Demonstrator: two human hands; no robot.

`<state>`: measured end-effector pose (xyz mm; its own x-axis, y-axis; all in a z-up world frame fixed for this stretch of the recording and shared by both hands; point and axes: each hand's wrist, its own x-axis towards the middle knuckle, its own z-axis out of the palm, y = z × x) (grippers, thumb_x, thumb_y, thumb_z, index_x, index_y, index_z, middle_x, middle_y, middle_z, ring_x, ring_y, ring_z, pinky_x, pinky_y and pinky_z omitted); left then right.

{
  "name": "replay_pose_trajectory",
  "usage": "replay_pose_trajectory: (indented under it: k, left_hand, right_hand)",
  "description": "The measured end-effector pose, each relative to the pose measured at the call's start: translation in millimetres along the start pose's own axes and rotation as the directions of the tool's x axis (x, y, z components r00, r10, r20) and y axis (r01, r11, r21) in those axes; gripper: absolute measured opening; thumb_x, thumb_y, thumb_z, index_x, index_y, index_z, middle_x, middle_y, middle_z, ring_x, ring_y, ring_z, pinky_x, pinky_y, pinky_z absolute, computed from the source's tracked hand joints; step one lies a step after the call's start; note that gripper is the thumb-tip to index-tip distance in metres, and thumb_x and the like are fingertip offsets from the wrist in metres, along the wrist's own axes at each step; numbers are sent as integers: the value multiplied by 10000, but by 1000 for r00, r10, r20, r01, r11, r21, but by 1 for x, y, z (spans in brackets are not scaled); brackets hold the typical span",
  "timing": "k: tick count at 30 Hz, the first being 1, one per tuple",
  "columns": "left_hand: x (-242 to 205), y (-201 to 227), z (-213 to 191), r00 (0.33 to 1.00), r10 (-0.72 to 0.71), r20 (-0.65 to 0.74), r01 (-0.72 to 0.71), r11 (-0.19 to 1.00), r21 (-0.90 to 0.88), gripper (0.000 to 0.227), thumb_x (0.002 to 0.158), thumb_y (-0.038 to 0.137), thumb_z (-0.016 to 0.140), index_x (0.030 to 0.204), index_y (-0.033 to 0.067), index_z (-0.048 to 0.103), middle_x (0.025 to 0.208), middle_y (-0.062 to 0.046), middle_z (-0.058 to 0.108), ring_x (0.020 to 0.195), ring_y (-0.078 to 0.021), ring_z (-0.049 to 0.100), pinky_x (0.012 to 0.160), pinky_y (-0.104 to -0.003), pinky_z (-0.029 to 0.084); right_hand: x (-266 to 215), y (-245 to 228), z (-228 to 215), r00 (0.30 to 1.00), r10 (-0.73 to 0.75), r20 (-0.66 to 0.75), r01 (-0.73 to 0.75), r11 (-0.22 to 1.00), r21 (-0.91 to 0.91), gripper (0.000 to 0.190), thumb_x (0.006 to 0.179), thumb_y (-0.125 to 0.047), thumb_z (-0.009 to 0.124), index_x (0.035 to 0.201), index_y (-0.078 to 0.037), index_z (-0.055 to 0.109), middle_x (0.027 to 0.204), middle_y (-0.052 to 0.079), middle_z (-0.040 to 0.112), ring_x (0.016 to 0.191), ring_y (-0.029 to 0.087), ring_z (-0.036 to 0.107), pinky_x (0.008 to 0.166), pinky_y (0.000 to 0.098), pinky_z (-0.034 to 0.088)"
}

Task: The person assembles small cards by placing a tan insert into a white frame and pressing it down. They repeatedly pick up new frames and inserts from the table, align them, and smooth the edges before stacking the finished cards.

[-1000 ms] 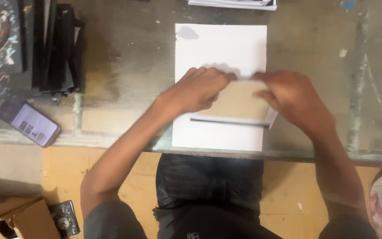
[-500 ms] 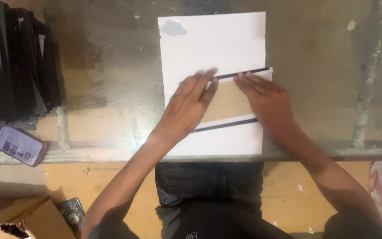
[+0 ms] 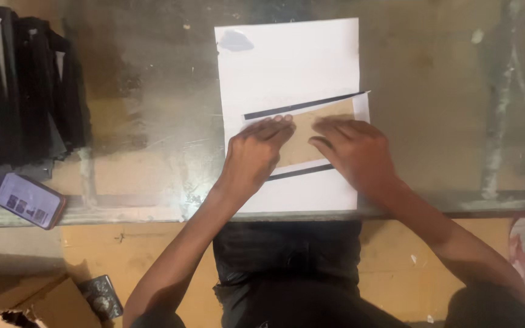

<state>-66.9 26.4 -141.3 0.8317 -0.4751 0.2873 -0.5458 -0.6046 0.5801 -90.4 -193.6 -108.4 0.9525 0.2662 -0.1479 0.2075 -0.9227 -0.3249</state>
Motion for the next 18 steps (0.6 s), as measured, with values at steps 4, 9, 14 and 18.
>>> replay_pose_trajectory:
  k: [4,9,14,18]
  left_hand:
    - [2,1,1,1000,-24,12,25,1000,-12,466,752,-140,625,1170,35,736,1219,-139,737,1150,-298,707,939,-382,592]
    - [1,2,3,999,-29,-28,30,999,18,413,804,-118,622,1161,55,734,1212,-111,740,1159,-278,714,928,-371,605]
    - [4,7,-1,999,-26,-39,28,998,50,451,790,-111,624,1194,61,727,1178,-119,746,1073,-297,732,841,-378,610]
    - [11,21,5,989,-126,81,116,986,119,423,844,-37,642,1254,51,699,1260,-127,719,1043,-319,725,817,-411,587]
  right_hand:
    - [6,3,6,952,-278,-130,277,961,-30,603,970,-339,686,1480,-59,527,1514,120,531,1406,274,507,1176,431,384]
    - [1,3,13,965,-228,-129,200,959,-200,814,995,-517,557,1573,24,368,1620,177,414,1492,293,441,1252,514,165]
    - [-18,27,6,973,-76,-216,18,965,-261,989,957,-669,579,1567,84,385,1598,238,453,1477,311,457,1274,530,157]
    - [-20,34,12,969,-66,-238,-3,960,-279,1020,966,-713,564,1563,98,399,1587,255,478,1480,320,470,1291,529,156]
